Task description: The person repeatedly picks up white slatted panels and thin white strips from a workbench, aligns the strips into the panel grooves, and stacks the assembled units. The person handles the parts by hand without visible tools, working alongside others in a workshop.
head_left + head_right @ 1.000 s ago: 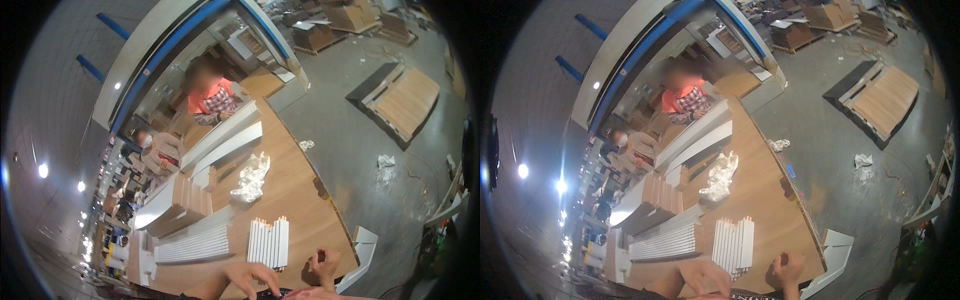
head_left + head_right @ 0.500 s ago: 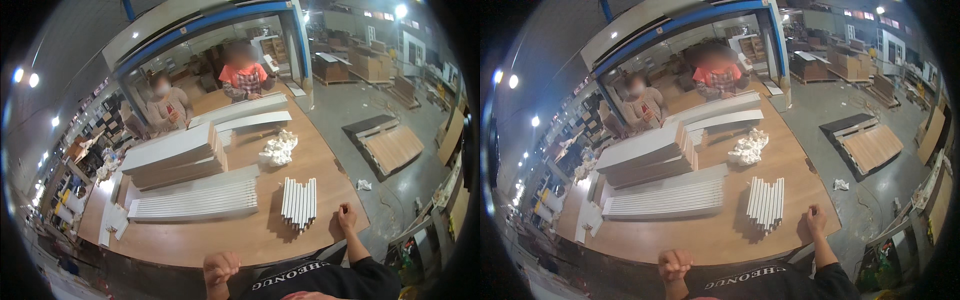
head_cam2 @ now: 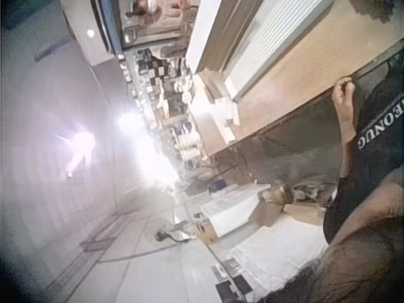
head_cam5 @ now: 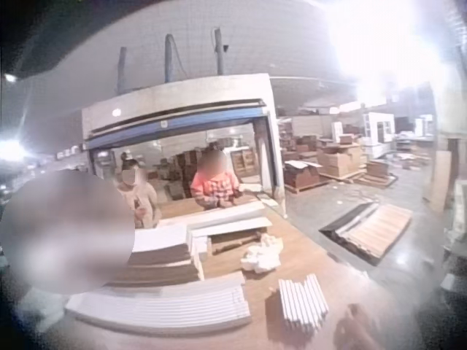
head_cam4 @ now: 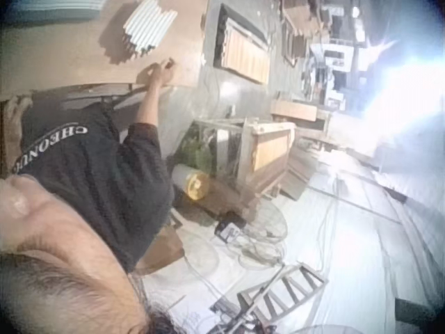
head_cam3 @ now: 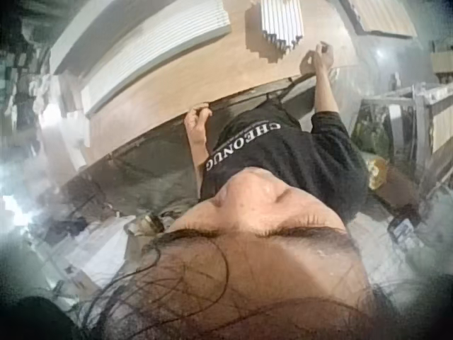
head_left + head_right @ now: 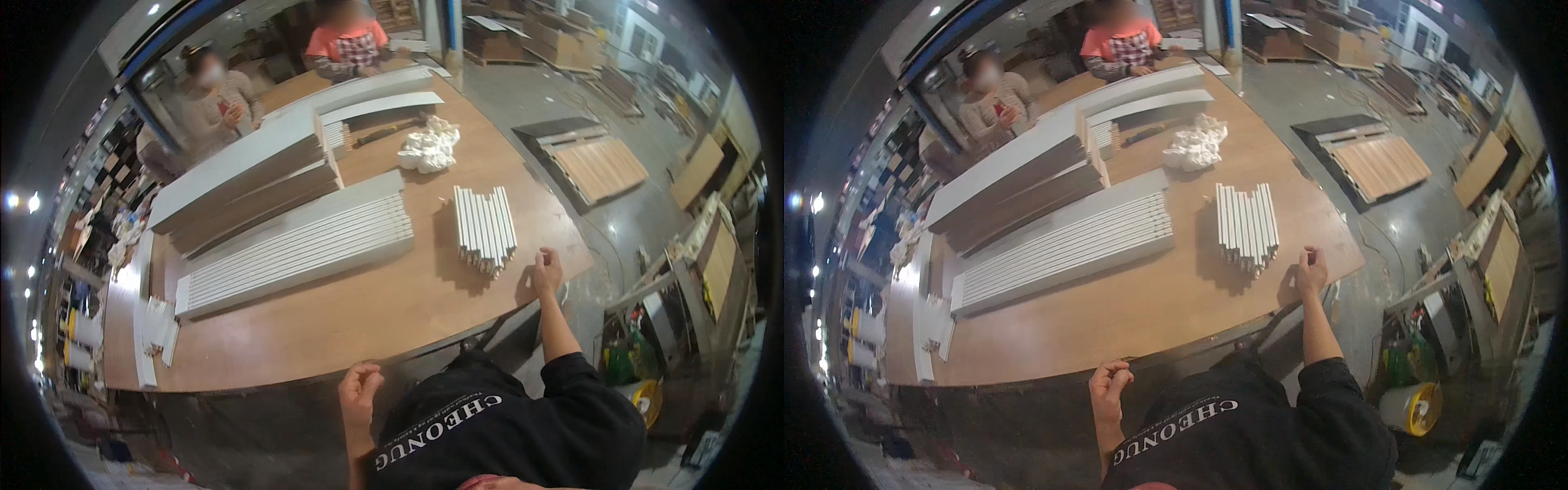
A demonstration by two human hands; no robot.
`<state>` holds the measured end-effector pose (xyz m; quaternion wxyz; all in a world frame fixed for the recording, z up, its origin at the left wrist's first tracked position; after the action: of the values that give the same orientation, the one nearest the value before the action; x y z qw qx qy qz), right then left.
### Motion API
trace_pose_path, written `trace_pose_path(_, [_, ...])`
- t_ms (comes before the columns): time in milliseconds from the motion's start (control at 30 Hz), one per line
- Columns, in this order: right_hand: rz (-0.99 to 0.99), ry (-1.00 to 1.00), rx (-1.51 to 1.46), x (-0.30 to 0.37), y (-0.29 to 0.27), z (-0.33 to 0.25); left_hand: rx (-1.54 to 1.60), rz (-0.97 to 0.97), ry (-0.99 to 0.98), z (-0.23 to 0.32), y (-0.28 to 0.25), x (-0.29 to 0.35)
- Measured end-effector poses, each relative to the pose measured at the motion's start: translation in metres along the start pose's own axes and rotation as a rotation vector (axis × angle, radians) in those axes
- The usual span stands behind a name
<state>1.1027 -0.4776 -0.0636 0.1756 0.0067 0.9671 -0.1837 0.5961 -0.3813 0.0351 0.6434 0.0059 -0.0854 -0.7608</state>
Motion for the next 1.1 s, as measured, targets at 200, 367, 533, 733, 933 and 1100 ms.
trace_pose_path(200, [-0.086, 0.113, -0.182, 0.024, 0.010, 0.015, -0.177, -0.150, -0.162, -0.043, 0.010, -0.020])
trace_pose_path(367, [-0.128, 0.014, -0.195, 0.044, 0.026, -0.010, -0.418, -0.456, -0.132, -0.069, 0.081, -0.059])
trace_pose_path(533, [-0.145, -0.211, -0.068, 0.050, 0.041, -0.040, -0.438, -0.531, 0.091, -0.083, 0.173, -0.114])
trace_pose_path(733, [-0.208, -0.121, -0.135, 0.047, 0.039, -0.068, -0.467, -0.238, 0.392, -0.111, 0.264, -0.201])
trace_pose_path(933, [-0.150, -0.184, -0.089, 0.046, 0.036, -0.054, -0.839, -0.267, 0.219, -0.093, 0.299, -0.209])
trace_pose_path(1100, [-0.159, -0.200, -0.047, 0.041, 0.034, -0.068, -0.411, -0.235, -0.049, -0.128, 0.271, -0.230])
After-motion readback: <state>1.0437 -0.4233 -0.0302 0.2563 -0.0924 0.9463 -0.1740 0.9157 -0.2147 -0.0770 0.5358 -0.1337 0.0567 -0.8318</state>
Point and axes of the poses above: each hand's wrist, its own x-axis away from the middle knuckle, its own y-axis out of the palm, z = x × y, the point moved 7 cm from there along -x, towards the middle knuckle, and after that the axes turned 12 degrees about z, right-handed, at the moved point
